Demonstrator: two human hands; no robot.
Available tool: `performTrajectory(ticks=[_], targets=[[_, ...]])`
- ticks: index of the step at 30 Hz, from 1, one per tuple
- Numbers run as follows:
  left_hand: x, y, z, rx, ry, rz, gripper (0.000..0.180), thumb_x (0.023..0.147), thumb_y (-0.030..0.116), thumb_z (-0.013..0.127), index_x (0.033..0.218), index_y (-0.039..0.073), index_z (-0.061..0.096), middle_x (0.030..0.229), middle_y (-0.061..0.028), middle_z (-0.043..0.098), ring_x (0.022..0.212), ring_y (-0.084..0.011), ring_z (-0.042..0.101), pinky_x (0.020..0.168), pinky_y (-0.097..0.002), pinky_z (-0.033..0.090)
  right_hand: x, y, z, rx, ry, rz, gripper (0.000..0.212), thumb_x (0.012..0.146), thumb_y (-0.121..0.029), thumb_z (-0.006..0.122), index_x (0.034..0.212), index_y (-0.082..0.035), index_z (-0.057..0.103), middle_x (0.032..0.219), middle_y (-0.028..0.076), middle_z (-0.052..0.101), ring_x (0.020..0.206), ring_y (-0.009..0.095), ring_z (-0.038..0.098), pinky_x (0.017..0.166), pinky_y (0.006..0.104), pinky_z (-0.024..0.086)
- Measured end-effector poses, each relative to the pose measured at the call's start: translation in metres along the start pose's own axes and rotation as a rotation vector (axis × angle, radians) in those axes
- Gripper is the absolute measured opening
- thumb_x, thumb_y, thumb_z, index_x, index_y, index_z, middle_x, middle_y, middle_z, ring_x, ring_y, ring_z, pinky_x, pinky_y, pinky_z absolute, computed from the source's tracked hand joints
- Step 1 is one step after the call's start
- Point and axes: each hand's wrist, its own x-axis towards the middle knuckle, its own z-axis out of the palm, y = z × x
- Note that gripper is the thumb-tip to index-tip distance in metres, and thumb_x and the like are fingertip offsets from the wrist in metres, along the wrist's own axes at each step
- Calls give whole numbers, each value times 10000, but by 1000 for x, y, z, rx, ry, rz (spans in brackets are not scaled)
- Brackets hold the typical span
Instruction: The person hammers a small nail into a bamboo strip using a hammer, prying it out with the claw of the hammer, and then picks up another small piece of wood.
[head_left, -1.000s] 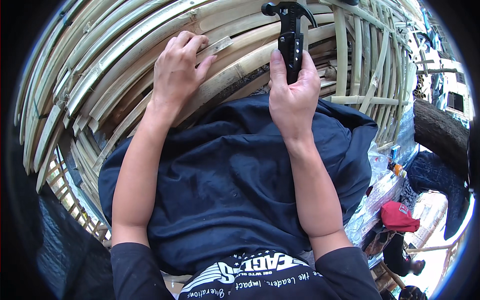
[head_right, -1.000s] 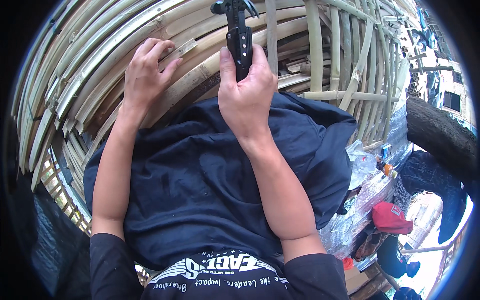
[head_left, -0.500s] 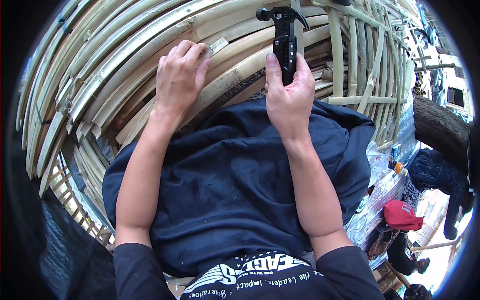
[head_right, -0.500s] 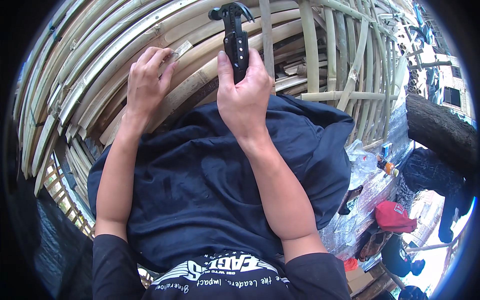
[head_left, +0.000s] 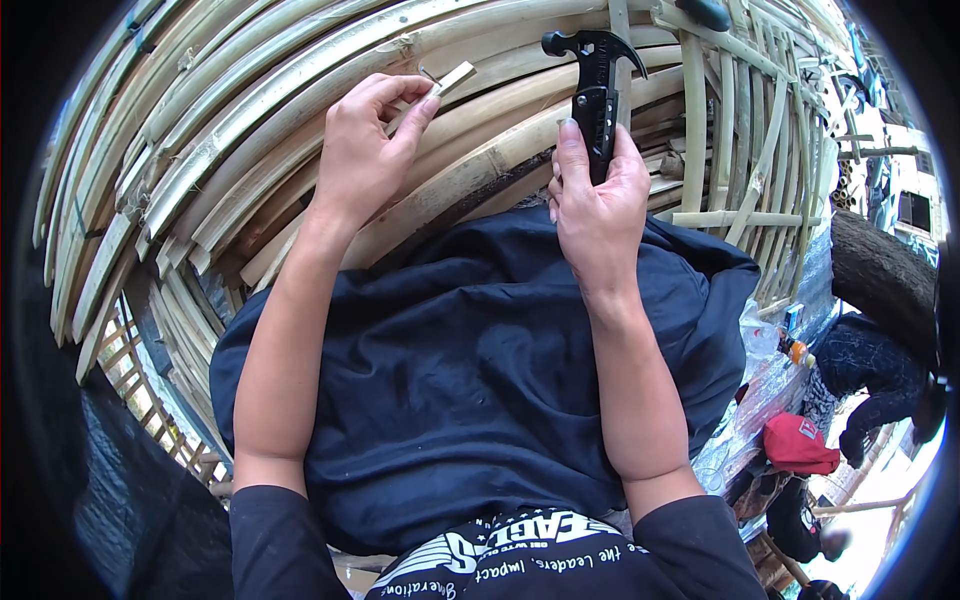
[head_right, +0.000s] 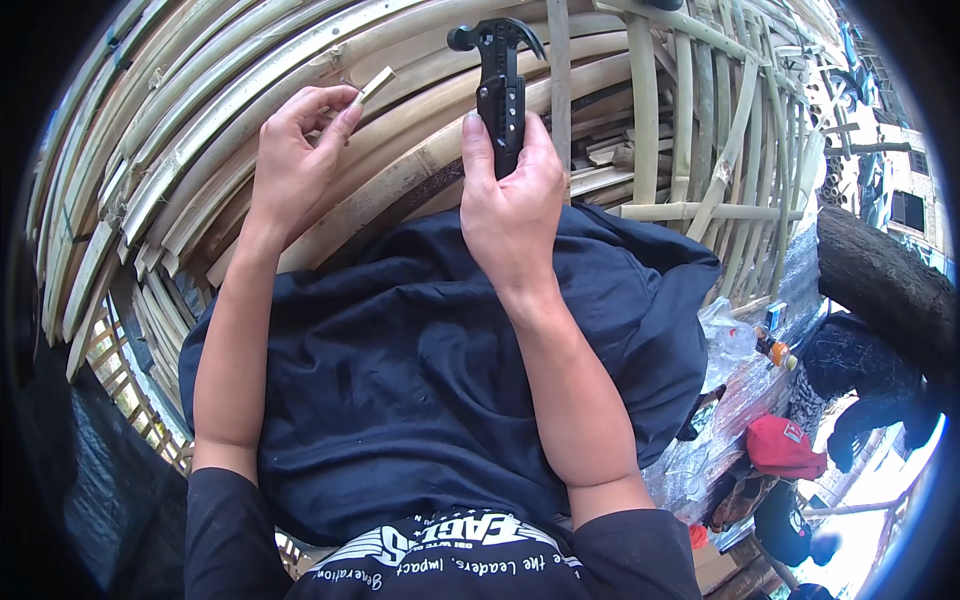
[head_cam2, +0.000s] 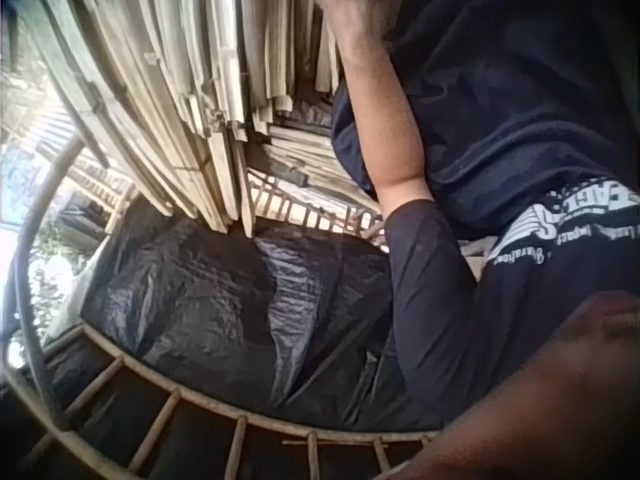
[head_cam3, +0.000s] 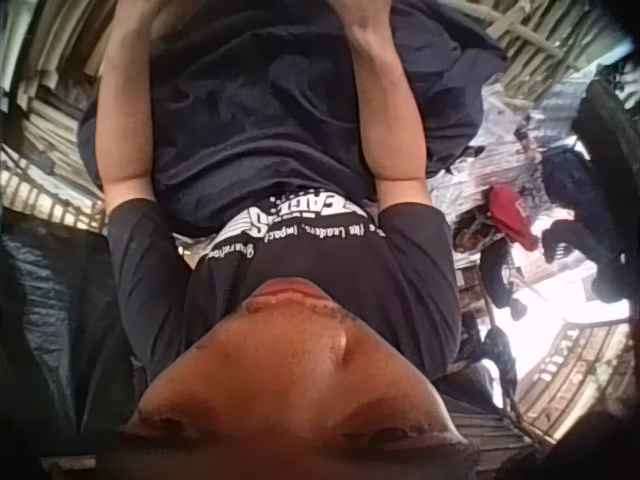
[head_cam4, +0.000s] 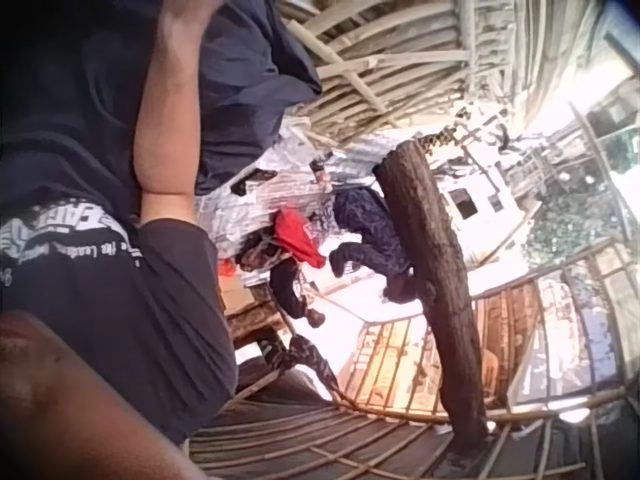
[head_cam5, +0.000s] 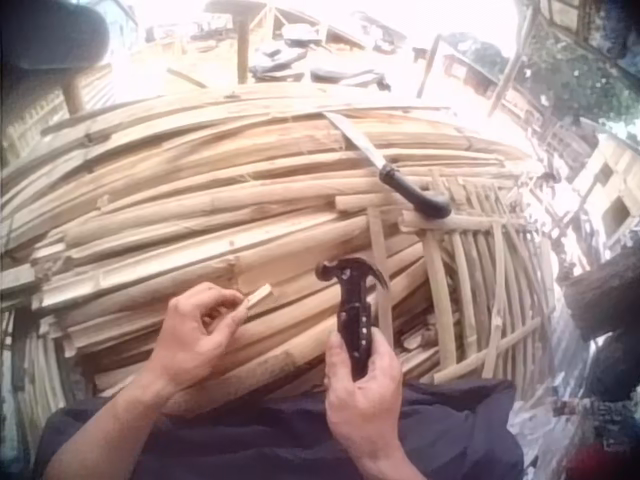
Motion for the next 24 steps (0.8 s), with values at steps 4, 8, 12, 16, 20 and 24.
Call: performTrajectory(ticks=[4,8,12,16,20,24], targets=[[4,3,-10,-230,-142,-188,250,1008,204,734,1135,-8,769,1021,-63,757,817,-104,675,733,-269,543,0,-1,-1,47,-23,28,257,1050,-231,704,946,-8,632,751,-12,585,684,60,496,612,268,429],[9,11,-24,-359,-230,-318,303,1027,227,729,1252,24,722,1027,-44,742,800,-69,675,679,-241,523,0,-3,-1,36,-14,49,250,1051,-232,703,959,-10,637,746,-15,590,674,54,511,609,259,430],[7,11,-21,-405,-200,-289,401,1020,210,739,1381,64,643,1030,-47,734,813,-74,711,645,-227,515,-1,-5,-2,32,-17,78,247,1053,-235,701,961,-13,639,734,-17,592,654,52,511,595,251,427],[4,15,-16,-400,-162,-269,384,1021,186,732,1379,76,647,1037,-64,746,824,-94,741,640,-235,536,-2,-4,-1,44,-15,69,249,1053,-233,700,946,-19,632,722,-24,575,640,48,492,577,254,412],[5,12,-16,-395,-164,-257,389,1021,183,731,1387,74,658,1037,-76,760,825,-97,743,630,-246,546,0,-2,-1,43,-22,70,249,1053,-228,701,932,-24,625,717,-33,560,637,44,476,574,254,399],[5,11,-16,-391,-176,-260,391,1019,186,736,1388,72,675,1020,-77,769,811,-90,735,620,-241,536,0,-2,0,42,-22,64,254,1053,-224,700,914,-29,618,715,-36,557,639,42,472,577,253,397]])
